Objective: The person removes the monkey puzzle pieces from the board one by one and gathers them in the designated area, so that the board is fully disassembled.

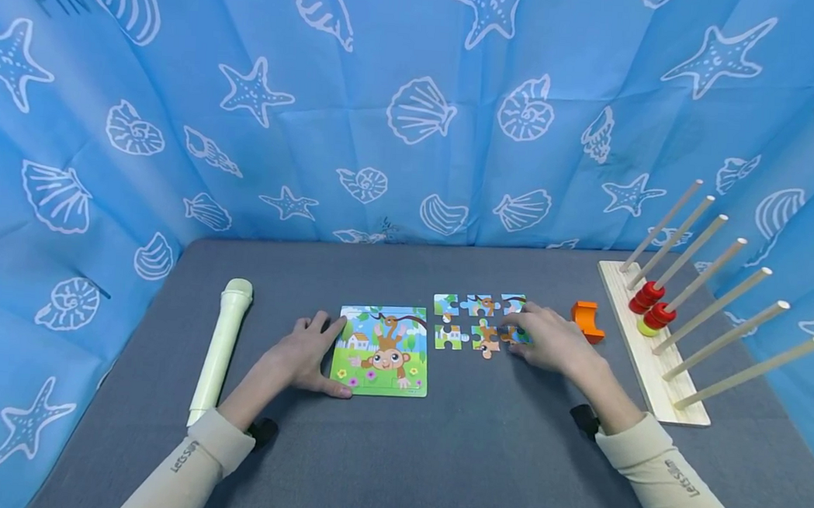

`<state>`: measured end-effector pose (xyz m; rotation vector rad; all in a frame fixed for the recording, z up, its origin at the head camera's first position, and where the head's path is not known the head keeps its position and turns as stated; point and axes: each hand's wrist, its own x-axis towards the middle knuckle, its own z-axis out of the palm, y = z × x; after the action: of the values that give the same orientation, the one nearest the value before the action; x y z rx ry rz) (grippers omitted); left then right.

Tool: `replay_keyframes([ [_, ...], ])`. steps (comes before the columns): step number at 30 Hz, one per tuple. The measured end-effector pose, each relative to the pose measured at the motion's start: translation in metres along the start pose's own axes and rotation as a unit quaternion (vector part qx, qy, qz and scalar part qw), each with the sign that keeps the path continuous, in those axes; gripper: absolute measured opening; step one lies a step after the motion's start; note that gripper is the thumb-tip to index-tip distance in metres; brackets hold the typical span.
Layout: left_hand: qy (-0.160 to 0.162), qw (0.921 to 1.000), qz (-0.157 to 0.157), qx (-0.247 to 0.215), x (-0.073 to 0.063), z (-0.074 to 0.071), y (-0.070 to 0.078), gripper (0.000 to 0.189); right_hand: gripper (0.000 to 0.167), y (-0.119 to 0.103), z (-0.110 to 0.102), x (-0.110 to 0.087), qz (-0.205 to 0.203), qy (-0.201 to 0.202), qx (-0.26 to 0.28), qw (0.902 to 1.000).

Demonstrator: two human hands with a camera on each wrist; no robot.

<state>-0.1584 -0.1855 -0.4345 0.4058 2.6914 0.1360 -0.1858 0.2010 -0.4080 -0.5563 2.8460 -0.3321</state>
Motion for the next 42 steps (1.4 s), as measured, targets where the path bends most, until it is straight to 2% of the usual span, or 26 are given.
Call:
replay_keyframes([
  [8,-0.001,1.0,-0.003,0.001,-0.001,-0.001,0.002,0.123,0.041,-0.026,0.0,0.001,-0.028,0.013,-0.008,0.9995],
  [23,-0.004,1.0,-0.006,-0.003,-0.002,-0.001,0.002,0.123,0.044,-0.092,0.009,0.022,-0.103,0.002,0.031,0.9942],
  [34,0.002,1.0,-0.006,0.006,-0.002,-0.001,0.002,0.124,0.043,-0.146,0.035,0.04,-0.157,-0.035,0.063,0.9849],
  [39,0.003,1.0,-0.002,0.009,-0.003,-0.002,0.002,0.123,0.051,-0.168,0.046,0.048,-0.174,-0.054,0.049,0.982],
  [42,0.001,1.0,-0.001,0.007,-0.002,-0.002,0.003,0.123,0.05,-0.177,0.052,0.051,-0.175,-0.065,0.037,0.9817],
])
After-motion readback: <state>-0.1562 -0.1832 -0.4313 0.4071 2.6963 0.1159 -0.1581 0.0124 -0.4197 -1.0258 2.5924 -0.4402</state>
